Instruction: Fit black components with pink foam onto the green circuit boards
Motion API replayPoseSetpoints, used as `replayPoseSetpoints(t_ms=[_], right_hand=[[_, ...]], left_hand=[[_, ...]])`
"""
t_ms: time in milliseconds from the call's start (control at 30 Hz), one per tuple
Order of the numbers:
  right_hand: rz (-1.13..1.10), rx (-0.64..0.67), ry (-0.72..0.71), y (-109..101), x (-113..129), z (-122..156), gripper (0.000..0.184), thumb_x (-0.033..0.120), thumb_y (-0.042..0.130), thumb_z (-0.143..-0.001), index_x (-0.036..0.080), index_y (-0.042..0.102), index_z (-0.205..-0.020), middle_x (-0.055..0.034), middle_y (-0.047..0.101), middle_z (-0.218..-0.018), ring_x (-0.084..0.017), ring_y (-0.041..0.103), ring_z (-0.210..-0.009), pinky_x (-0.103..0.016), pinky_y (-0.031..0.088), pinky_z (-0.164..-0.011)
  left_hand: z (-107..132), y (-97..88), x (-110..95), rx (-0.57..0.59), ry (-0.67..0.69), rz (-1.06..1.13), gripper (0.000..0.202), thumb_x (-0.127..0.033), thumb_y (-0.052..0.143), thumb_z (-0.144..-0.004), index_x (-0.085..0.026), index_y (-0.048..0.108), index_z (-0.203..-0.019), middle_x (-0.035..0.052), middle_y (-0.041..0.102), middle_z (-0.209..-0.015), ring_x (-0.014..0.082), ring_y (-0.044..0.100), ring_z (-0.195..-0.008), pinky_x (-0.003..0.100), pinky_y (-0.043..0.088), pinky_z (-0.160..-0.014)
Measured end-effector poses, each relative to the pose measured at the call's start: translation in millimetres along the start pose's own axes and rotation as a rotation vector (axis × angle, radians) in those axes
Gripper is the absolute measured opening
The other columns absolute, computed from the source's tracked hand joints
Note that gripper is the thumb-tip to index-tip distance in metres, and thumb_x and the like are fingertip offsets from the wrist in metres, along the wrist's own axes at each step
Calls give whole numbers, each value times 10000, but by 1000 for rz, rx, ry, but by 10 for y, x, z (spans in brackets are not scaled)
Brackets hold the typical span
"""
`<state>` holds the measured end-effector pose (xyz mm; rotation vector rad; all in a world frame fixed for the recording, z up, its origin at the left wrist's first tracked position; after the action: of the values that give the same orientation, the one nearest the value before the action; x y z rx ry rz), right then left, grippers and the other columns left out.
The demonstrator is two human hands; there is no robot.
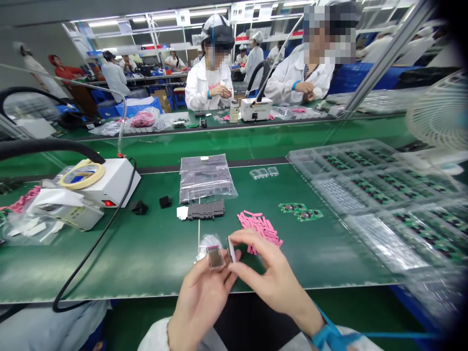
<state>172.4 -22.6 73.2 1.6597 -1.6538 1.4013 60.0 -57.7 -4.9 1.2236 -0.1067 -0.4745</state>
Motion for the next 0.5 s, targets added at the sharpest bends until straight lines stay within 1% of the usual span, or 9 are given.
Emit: replayPoseSetpoints(t_ms=[67,133,233,300,400,500], right_hand=[[128,63,-120,50,203,-18,206,161,640,-915,218,630,-1114,-88,707,-1075,-247,638,-1000,-420,537,-888],[279,94,-235,106,359,-13,178,120,584,-937,197,634,-1089,-98,718,-1085,-252,620,-968,-449,519,-860],[452,113,-338,168,479,9,188,79,526,-955,152,641,-1085,-121,718,-1115,-264,605,-975,-447,498,-816],[502,113,-365,179,513,17,193,63,503,-965,131,643,-1079,-127,719,-1109,-264,606,-989,-443,487,-828],[518,69,-372,156,543,12,206,59,473,-981,134,648,-1060,-110,724,-1027,-241,605,-944,-413,482,-803],[496,28,-362,153,542,4,228,55,458,-985,155,651,-1053,-92,716,-956,-220,605,-890,-383,483,-766]], left_hand=[[-5,6,-9,-5,29,11,95,-175,745,-822,-158,798,-899,78,798,-982,195,731,-946,298,539,-932],[-12,14,-11,2,42,16,103,-157,760,-812,-152,794,-909,65,799,-959,155,731,-881,242,547,-876],[-21,11,3,11,27,12,131,-165,784,-799,-125,786,-924,70,797,-964,141,730,-882,201,545,-828],[-25,-4,7,3,24,11,143,-183,782,-807,-116,778,-934,73,792,-977,146,726,-881,216,546,-814],[-25,-31,-3,-18,47,11,128,-189,759,-832,-115,762,-936,61,780,-943,147,710,-859,245,543,-813],[-21,-33,6,-23,54,1,116,-195,740,-851,-119,751,-938,61,767,-941,148,695,-865,272,524,-892]])
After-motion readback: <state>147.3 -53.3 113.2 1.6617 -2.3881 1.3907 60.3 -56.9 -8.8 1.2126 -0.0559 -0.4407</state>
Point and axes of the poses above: each hand's wrist, its own z-axis away from the middle knuckle, its own y-axis out of the palm, x = y × z, the point moved 7 cm from there along -z, towards the middle knuckle
